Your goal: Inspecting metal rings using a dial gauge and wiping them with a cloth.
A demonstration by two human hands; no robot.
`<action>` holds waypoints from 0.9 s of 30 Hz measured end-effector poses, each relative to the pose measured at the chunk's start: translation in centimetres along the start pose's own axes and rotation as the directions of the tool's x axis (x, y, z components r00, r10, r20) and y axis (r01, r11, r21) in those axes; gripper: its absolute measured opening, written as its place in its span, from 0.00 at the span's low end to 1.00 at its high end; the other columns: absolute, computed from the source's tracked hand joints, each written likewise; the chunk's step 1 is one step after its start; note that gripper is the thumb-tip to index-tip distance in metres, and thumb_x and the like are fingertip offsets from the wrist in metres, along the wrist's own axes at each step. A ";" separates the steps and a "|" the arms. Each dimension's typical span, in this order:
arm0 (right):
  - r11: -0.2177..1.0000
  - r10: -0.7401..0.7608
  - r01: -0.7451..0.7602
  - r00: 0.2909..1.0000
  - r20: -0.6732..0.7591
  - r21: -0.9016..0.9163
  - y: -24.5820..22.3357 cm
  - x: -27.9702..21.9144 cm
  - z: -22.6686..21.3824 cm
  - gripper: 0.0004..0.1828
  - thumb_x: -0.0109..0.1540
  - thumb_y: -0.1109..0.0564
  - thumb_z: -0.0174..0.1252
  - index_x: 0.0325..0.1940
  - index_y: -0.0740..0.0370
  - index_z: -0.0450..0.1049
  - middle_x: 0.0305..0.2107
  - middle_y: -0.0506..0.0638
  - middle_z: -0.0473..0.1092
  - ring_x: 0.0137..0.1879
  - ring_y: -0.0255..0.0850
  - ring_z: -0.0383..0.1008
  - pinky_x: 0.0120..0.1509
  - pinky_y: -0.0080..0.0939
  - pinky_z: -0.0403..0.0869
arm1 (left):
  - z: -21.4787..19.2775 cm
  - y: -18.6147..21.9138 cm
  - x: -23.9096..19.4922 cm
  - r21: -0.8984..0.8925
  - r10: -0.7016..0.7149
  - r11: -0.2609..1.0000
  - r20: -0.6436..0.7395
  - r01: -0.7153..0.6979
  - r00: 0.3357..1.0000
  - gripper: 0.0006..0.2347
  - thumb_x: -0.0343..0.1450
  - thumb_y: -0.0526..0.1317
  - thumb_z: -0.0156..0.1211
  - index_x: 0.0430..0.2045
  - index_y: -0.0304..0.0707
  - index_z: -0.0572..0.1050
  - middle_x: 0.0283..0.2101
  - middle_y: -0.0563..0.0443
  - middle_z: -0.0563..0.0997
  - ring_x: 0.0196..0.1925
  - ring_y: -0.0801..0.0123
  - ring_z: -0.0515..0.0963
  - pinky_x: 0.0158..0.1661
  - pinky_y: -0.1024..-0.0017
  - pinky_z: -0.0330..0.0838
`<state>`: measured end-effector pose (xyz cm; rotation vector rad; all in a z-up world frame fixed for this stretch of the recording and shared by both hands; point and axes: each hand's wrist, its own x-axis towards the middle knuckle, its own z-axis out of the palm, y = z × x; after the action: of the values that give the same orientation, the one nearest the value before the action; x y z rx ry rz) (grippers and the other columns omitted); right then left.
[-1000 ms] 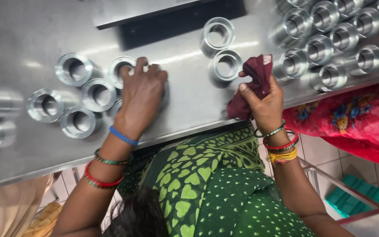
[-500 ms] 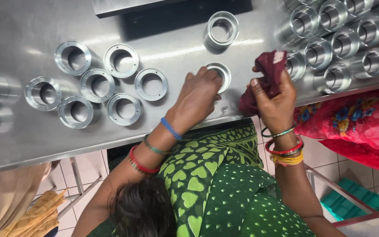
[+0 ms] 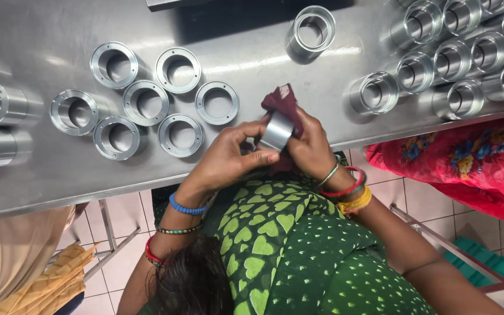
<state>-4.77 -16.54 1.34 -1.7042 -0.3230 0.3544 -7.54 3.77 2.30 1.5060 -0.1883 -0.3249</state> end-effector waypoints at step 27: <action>0.996 -0.062 0.045 0.971 -0.233 -0.078 -2.4 1.1 -2.6 0.23 0.66 0.65 0.63 0.64 0.67 0.67 0.51 0.50 0.72 0.47 0.33 0.77 0.52 0.33 0.77 | -3.1 -1.5 11.4 0.514 0.145 0.858 -0.222 -0.011 0.964 0.19 0.72 0.23 0.51 0.57 0.37 0.63 0.40 0.37 0.80 0.39 0.52 0.83 0.42 0.58 0.74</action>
<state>-2.71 -18.05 4.03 -1.7839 -0.2090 0.0996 4.04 2.95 -0.24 2.0449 -0.1362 -0.0046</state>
